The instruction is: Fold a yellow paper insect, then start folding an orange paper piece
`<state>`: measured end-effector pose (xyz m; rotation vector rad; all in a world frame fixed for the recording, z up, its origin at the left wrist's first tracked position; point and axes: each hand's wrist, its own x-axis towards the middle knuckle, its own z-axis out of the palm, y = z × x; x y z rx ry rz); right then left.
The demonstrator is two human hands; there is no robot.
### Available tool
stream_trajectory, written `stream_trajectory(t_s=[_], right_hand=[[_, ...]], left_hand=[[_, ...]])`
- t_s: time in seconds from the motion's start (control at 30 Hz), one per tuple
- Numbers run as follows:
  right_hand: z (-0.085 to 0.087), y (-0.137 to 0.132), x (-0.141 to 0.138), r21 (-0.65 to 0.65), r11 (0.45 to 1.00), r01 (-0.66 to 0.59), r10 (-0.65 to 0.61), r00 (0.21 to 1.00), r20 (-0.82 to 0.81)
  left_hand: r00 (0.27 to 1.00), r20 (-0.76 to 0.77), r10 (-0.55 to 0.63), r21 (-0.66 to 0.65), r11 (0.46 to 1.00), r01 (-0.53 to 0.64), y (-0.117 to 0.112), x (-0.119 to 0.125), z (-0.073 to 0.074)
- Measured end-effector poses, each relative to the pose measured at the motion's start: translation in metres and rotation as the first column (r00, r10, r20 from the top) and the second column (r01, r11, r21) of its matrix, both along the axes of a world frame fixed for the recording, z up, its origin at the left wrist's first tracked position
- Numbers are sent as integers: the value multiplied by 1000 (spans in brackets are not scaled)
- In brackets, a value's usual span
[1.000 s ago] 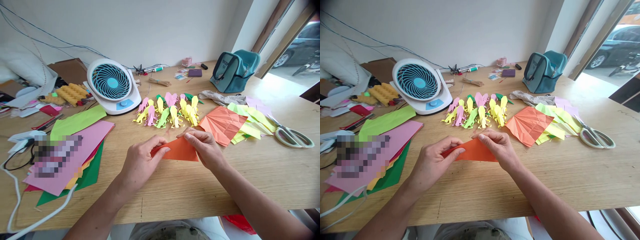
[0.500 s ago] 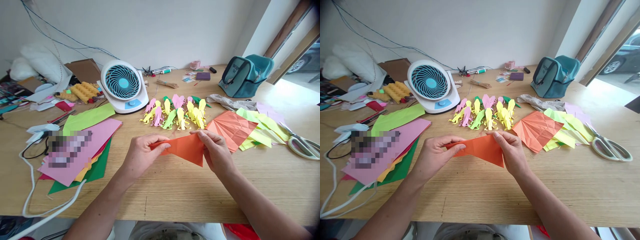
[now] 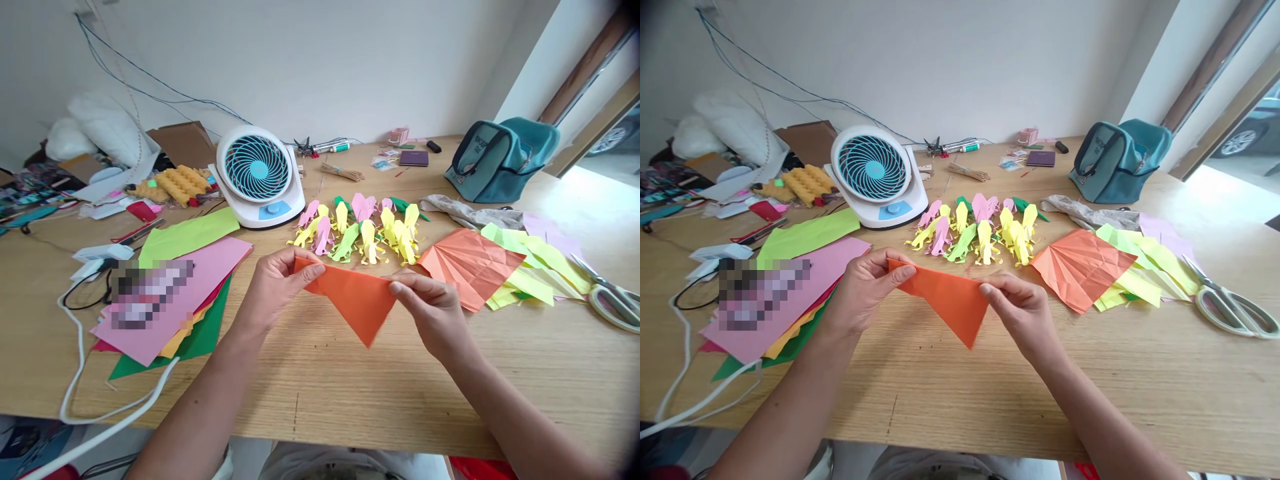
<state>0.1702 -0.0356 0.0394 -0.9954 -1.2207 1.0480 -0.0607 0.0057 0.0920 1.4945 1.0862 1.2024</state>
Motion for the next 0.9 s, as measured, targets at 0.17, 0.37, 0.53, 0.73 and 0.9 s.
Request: stream_trajectory(t_s=[0.17,0.37,0.53,0.73,0.9], right_hand=[[6,-23,-9,-19,990,-139,139,952,271],[-4,-69,-19,-48,997,-52,69,865,497],[-32,-99,-22,114,993,-33,-67,641,764],[-50,-110,-17,177,978,-111,-108,459,882],[-56,-109,-15,188,969,-157,-112,399,910]], left_hand=[[995,-77,-57,-59,997,52,6,-8,4],[876,-205,-437,-325,874,360,10,5,-4],[722,-438,-535,-335,843,421,12,30,-35],[543,-750,-378,-70,861,504,9,53,-65],[499,-865,-52,241,828,505,-17,55,-70]])
